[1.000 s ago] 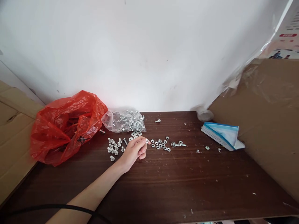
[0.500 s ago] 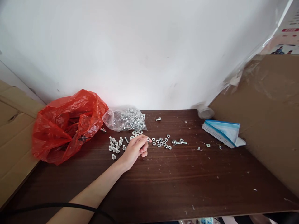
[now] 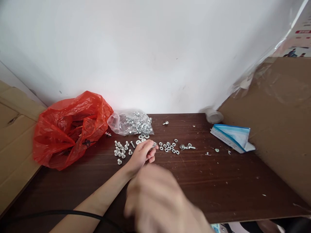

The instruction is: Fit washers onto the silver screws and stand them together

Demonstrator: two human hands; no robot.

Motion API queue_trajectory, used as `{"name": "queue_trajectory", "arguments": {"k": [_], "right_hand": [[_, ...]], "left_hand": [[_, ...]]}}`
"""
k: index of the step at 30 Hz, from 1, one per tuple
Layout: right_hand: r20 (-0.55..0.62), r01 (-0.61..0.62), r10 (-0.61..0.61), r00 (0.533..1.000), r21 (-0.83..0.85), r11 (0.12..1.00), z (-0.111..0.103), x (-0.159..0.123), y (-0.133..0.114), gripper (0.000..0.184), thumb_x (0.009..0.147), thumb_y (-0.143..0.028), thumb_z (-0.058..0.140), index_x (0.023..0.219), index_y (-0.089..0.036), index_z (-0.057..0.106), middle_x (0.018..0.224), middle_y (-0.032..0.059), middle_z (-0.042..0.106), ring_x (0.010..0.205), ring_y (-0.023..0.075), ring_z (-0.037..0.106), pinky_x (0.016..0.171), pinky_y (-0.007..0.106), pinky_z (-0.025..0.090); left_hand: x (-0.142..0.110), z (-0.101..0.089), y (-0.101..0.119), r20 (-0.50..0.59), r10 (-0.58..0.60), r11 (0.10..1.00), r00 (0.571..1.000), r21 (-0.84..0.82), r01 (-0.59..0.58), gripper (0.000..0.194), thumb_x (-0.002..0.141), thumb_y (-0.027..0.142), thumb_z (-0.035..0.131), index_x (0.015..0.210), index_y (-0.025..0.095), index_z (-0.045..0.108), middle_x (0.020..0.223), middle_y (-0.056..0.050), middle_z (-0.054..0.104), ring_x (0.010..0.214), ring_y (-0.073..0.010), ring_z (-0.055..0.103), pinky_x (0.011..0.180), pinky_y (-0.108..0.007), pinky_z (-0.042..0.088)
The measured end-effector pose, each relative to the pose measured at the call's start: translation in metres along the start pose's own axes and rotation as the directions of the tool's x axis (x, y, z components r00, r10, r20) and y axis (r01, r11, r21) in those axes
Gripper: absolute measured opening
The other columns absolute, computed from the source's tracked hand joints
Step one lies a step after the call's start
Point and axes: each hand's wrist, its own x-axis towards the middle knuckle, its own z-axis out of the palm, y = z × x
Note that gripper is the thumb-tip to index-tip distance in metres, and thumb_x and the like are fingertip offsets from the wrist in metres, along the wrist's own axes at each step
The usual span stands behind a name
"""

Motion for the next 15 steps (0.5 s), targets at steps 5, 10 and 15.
{"name": "queue_trajectory", "arguments": {"k": [5,10,15], "right_hand": [[-0.106,-0.308,0.293,0.95,-0.187,0.933,-0.015,0.08,0.05,0.014,0.096,-0.03,0.047,0.095,-0.021,0.058,0.084,0.0045,0.066,0.074,0.0177,0.061,0.066,0.032,0.048],[-0.086,-0.407,0.399,0.913,-0.114,0.906,0.004,0.072,0.071,0.02,0.096,-0.035,0.047,0.1,-0.02,0.059,0.091,0.0063,0.069,0.078,0.0187,0.064,0.071,0.031,0.05],[-0.108,-0.468,0.474,0.874,0.084,0.88,0.007,0.065,0.072,0.021,0.095,-0.034,0.048,0.099,-0.02,0.064,0.098,0.0058,0.07,0.089,0.0189,0.066,0.08,0.031,0.051]], "left_hand": [[0.002,-0.002,-0.005,-0.058,0.043,0.995,0.997,-0.089,-0.048,0.051,0.074,0.064,0.064,0.074,0.018,0.043,0.054,0.009,0.028,0.045,-0.0028,0.023,0.042,-0.017,0.017],[0.002,-0.002,-0.006,-0.101,0.017,0.991,0.995,-0.127,-0.03,0.051,0.07,0.062,0.069,0.077,0.018,0.046,0.052,0.01,0.025,0.045,-0.0024,0.022,0.042,-0.015,0.018],[0.002,0.0,-0.002,-0.128,-0.006,0.99,0.992,-0.14,-0.012,0.045,0.072,0.055,0.071,0.08,0.017,0.049,0.052,0.01,0.026,0.045,-0.0024,0.023,0.042,-0.015,0.017]]}}
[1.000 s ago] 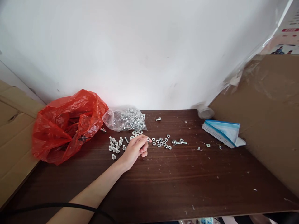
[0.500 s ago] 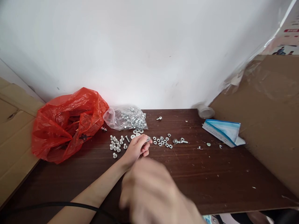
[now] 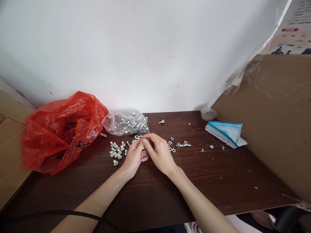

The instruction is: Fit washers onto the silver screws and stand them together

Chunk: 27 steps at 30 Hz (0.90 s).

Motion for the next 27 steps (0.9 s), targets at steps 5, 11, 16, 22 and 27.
{"name": "queue_trajectory", "arguments": {"k": [5,11,16,22,27], "right_hand": [[0.021,-0.052,0.05,0.999,0.137,0.989,0.002,0.003,0.006,0.024,0.095,-0.034,0.049,0.101,-0.022,0.068,0.102,0.0061,0.071,0.092,0.0192,0.066,0.083,0.033,0.053],[-0.061,-0.144,0.163,0.985,0.241,0.96,-0.013,0.008,0.024,0.026,0.086,-0.039,0.062,0.102,-0.019,0.066,0.089,0.0066,0.072,0.079,0.0193,0.068,0.074,0.035,0.056],[-0.232,-0.168,0.174,0.957,0.049,0.985,-0.039,0.012,0.038,0.025,0.083,-0.039,0.064,0.097,-0.018,0.067,0.088,0.007,0.072,0.077,0.0197,0.068,0.071,0.034,0.052],[-0.129,-0.115,0.085,0.988,-0.247,0.962,-0.046,0.011,0.043,0.018,0.083,-0.032,0.06,0.09,-0.019,0.07,0.068,0.0021,0.065,0.058,0.0156,0.054,0.059,0.03,0.044],[0.023,-0.047,0.057,0.998,-0.309,0.95,-0.042,0.011,0.044,0.015,0.084,-0.025,0.058,0.09,-0.021,0.071,0.083,0.0038,0.069,0.068,0.0177,0.058,0.065,0.032,0.045]], "left_hand": [[-0.001,0.0,0.004,-0.029,-0.008,0.999,1.0,-0.054,0.007,0.043,0.072,0.05,0.073,0.081,0.017,0.047,0.053,0.01,0.027,0.045,-0.0023,0.025,0.043,-0.015,0.017],[-0.005,-0.002,0.009,0.004,-0.035,0.994,0.999,-0.108,0.035,0.037,0.077,0.044,0.068,0.074,0.017,0.044,0.05,0.009,0.031,0.043,-0.0028,0.023,0.043,-0.016,0.017],[-0.002,-0.006,0.011,0.017,-0.084,0.968,0.996,-0.234,0.085,0.028,0.08,0.038,0.065,0.077,0.016,0.048,0.05,0.008,0.032,0.045,-0.0036,0.024,0.044,-0.016,0.02],[-0.002,-0.007,0.012,0.036,-0.069,0.971,0.997,-0.226,0.075,0.033,0.075,0.031,0.073,0.074,0.017,0.043,0.052,0.009,0.033,0.047,-0.0029,0.024,0.045,-0.016,0.02],[-0.004,-0.006,0.012,0.024,-0.035,0.982,0.999,-0.185,0.039,0.034,0.069,0.024,0.078,0.08,0.016,0.047,0.056,0.009,0.034,0.048,-0.0018,0.025,0.045,-0.016,0.018]]}}
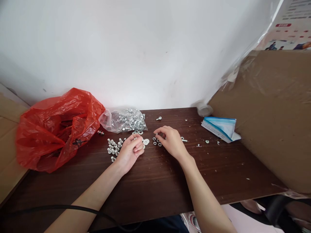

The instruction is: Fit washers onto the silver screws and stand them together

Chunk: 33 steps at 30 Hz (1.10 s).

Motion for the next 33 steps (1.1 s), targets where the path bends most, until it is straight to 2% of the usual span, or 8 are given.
{"name": "queue_trajectory", "arguments": {"k": [4,10,15,19,22,25,29,33], "right_hand": [[0.045,0.002,0.0,0.999,-0.057,0.998,0.003,0.0,0.001,0.015,0.084,-0.022,0.057,0.091,-0.022,0.071,0.085,0.0042,0.069,0.075,0.0198,0.058,0.069,0.033,0.045],[0.086,0.013,-0.003,0.996,-0.114,0.993,0.004,0.001,0.002,0.014,0.084,-0.019,0.059,0.092,-0.021,0.071,0.091,0.0041,0.071,0.087,0.0223,0.058,0.077,0.035,0.045],[0.131,0.018,0.002,0.991,-0.148,0.989,0.005,0.001,0.002,0.012,0.084,-0.017,0.062,0.091,-0.022,0.071,0.094,0.0027,0.072,0.09,0.0232,0.058,0.084,0.038,0.044],[0.144,0.03,-0.01,0.989,-0.139,0.99,0.005,0.0,0.003,0.009,0.084,-0.018,0.064,0.089,-0.023,0.07,0.094,0.0022,0.072,0.09,0.023,0.058,0.084,0.038,0.043],[0.113,0.066,-0.052,0.992,-0.123,0.99,0.005,0.0,0.001,0.007,0.086,-0.022,0.063,0.088,-0.023,0.069,0.094,0.0025,0.071,0.089,0.0228,0.058,0.083,0.039,0.042],[0.014,0.133,-0.133,0.991,-0.072,0.988,0.006,-0.001,-0.006,0.009,0.089,-0.023,0.059,0.089,-0.023,0.068,0.096,0.0034,0.07,0.091,0.0223,0.058,0.083,0.04,0.042],[-0.115,0.267,-0.258,0.959,0.072,0.961,0.011,-0.004,-0.023,0.009,0.092,-0.023,0.057,0.094,-0.022,0.066,0.097,0.0048,0.068,0.093,0.0213,0.059,0.085,0.04,0.043],[-0.083,0.355,-0.346,0.935,0.163,0.921,0.017,-0.007,-0.036,0.01,0.09,-0.026,0.061,0.099,-0.023,0.065,0.104,0.005,0.067,0.1,0.0216,0.058,0.088,0.04,0.044]], "left_hand": [[0.001,-0.001,0.0,-0.011,-0.004,1.0,1.0,-0.012,0.004,0.031,0.068,0.018,0.076,0.082,0.016,0.048,0.057,0.009,0.037,0.048,-0.0015,0.026,0.045,-0.016,0.018],[0.004,-0.003,0.0,-0.035,-0.048,0.996,0.998,-0.078,0.045,0.015,0.081,0.024,0.061,0.078,0.014,0.051,0.057,0.004,0.045,0.046,-0.0034,0.029,0.044,-0.017,0.021],[0.002,-0.001,0.002,-0.065,-0.075,0.99,0.995,-0.124,0.067,0.024,0.091,0.029,0.048,0.077,0.012,0.055,0.057,0.001,0.046,0.047,-0.0054,0.033,0.046,-0.018,0.026],[0.001,0.0,0.002,-0.073,-0.079,0.989,0.994,-0.13,0.069,0.028,0.094,0.028,0.044,0.076,0.011,0.057,0.056,0.0,0.047,0.048,-0.0062,0.034,0.047,-0.019,0.028],[0.001,0.0,0.002,-0.067,-0.078,0.988,0.995,-0.136,0.068,0.025,0.094,0.026,0.045,0.077,0.011,0.057,0.057,0.0,0.048,0.049,-0.0065,0.035,0.048,-0.019,0.029],[0.001,0.0,0.002,-0.067,-0.078,0.989,0.995,-0.13,0.069,0.021,0.092,0.025,0.048,0.078,0.012,0.057,0.057,0.0,0.049,0.05,-0.0069,0.036,0.049,-0.019,0.031],[0.001,-0.001,0.002,-0.06,-0.056,0.992,0.997,-0.116,0.048,0.011,0.088,0.021,0.053,0.082,0.012,0.057,0.058,0.001,0.049,0.051,-0.0069,0.038,0.051,-0.019,0.033],[0.002,-0.001,0.0,-0.077,-0.033,0.991,0.996,-0.131,0.023,0.009,0.085,0.022,0.056,0.087,0.013,0.058,0.061,0.002,0.051,0.052,-0.0066,0.042,0.053,-0.02,0.037]]}}
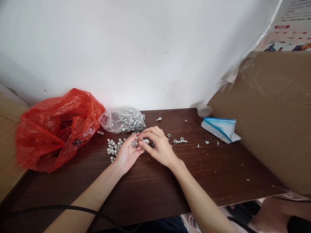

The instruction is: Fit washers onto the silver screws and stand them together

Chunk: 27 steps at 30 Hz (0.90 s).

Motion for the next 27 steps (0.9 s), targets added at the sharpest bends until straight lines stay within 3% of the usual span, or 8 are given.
{"name": "queue_trajectory", "arguments": {"k": [5,15,20,27], "right_hand": [[0.096,0.003,-0.002,0.995,-0.003,1.0,0.008,-0.002,-0.0022,0.019,0.085,-0.028,0.068,0.102,-0.024,0.064,0.113,0.0053,0.064,0.105,0.0229,0.055,0.092,0.041,0.042],[0.214,-0.04,0.049,0.975,-0.047,0.998,0.008,-0.0009,-0.0023,0.005,0.086,-0.024,0.065,0.088,-0.021,0.063,0.109,0.0052,0.064,0.097,0.0223,0.054,0.084,0.039,0.043],[0.203,-0.077,0.073,0.976,0.011,0.997,0.0063,-0.0004,-0.004,0.01,0.084,-0.022,0.068,0.092,-0.021,0.063,0.104,0.0057,0.065,0.094,0.0219,0.055,0.084,0.039,0.045],[0.186,-0.1,0.087,0.979,0.064,0.993,0.0058,-0.0009,-0.0043,0.013,0.083,-0.023,0.069,0.095,-0.023,0.063,0.107,0.006,0.066,0.098,0.0231,0.058,0.087,0.041,0.048]], "left_hand": [[0.0015,0.0013,-0.0041,-0.012,0.072,0.997,0.997,0.021,-0.071,0.012,0.083,0.024,0.061,0.084,0.013,0.057,0.07,0.0,0.057,0.066,-0.0087,0.054,0.059,-0.019,0.04],[0.0023,-0.0039,-0.0091,0.038,0.064,0.987,0.997,0.145,-0.069,0.026,0.081,0.032,0.065,0.1,0.017,0.057,0.075,0.0,0.059,0.064,-0.0096,0.054,0.063,-0.023,0.043],[0.0016,-0.0027,-0.0087,0.091,0.068,0.988,0.994,0.131,-0.08,0.027,0.084,0.038,0.063,0.097,0.015,0.06,0.075,-0.001,0.059,0.065,-0.0096,0.054,0.062,-0.021,0.042],[0.0,0.0024,-0.004,0.047,0.023,0.998,0.999,0.066,-0.026,0.026,0.091,0.035,0.053,0.09,0.011,0.064,0.068,-0.003,0.058,0.062,-0.0097,0.053,0.061,-0.021,0.043]]}}
